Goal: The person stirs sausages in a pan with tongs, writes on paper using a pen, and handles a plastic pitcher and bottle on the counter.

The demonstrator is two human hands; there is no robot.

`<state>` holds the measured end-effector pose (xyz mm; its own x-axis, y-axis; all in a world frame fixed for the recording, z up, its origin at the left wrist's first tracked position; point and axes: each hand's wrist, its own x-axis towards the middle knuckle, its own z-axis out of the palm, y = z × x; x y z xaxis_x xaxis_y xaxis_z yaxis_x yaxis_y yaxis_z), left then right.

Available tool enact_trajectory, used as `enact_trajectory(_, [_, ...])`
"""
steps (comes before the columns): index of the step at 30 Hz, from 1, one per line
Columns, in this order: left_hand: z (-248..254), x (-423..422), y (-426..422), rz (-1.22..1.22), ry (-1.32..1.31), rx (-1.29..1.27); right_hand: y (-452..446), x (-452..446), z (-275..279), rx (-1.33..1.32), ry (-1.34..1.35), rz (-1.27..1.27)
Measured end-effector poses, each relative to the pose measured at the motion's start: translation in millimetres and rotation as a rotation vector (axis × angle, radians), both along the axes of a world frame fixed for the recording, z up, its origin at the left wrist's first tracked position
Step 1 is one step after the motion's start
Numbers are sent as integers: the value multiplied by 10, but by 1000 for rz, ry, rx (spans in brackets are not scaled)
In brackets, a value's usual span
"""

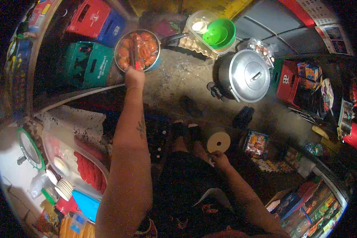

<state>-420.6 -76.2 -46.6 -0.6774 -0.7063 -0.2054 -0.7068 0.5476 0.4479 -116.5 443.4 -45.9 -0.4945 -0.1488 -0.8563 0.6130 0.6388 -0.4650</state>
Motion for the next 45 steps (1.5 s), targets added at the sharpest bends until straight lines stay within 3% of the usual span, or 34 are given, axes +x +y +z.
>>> enact_trajectory(5, [112, 75, 51, -53, 69, 17, -15, 27, 84, 5, 172, 210])
enact_trajectory(9, [433, 180, 453, 9, -20, 141, -156, -186, 228, 106, 26, 265])
enact_trajectory(10, [629, 251, 639, 21, 3, 138, -170, -202, 239, 59, 5, 179])
enact_trajectory(12, [473, 474, 823, 8, 111, 194, -154, -209, 257, -35, -39, 17])
enact_trajectory(15, [815, 767, 1130, -3, 190, 140, -131, -271, 254, 25, 65, 174])
enact_trajectory(18, [1154, 882, 1168, -45, 433, 68, 240, -7, -312, -31, 95, 66])
enact_trajectory(19, [1153, 896, 1146, 1, 435, 94, 154, -100, -101, -40, 88, 3])
enact_trajectory(21, [1088, 850, 1046, 91, 443, 145, 16, -255, 317, -61, 77, -124])
enact_trajectory(24, [356, 846, 639, 140, 160, 121, 147, -348, 339, -14, 99, 75])
enact_trajectory(27, [-126, 884, 377, 310, 165, 156, 279, -255, 255, 81, 95, 105])
enact_trajectory(30, [-495, 873, 76, 298, -79, 192, 283, -327, 507, 130, -26, 162])
enact_trajectory(32, [-1013, 946, -113, 102, -57, 3, 708, -45, 10, 4, 264, 394])
enact_trajectory(34, [-814, 970, -31, 100, -46, -3, 778, 12, -31, -50, 343, 499])
enact_trajectory(36, [-333, 868, 92, 289, -45, 171, 654, -72, 169, -22, 216, 474])
enact_trajectory(39, [-268, 831, 90, 259, -108, 208, 436, -203, 425, 111, 133, 414])
enact_trajectory(45, [-337, 885, 190, 87, 25, 10, 411, -238, 297, -58, 13, 119])
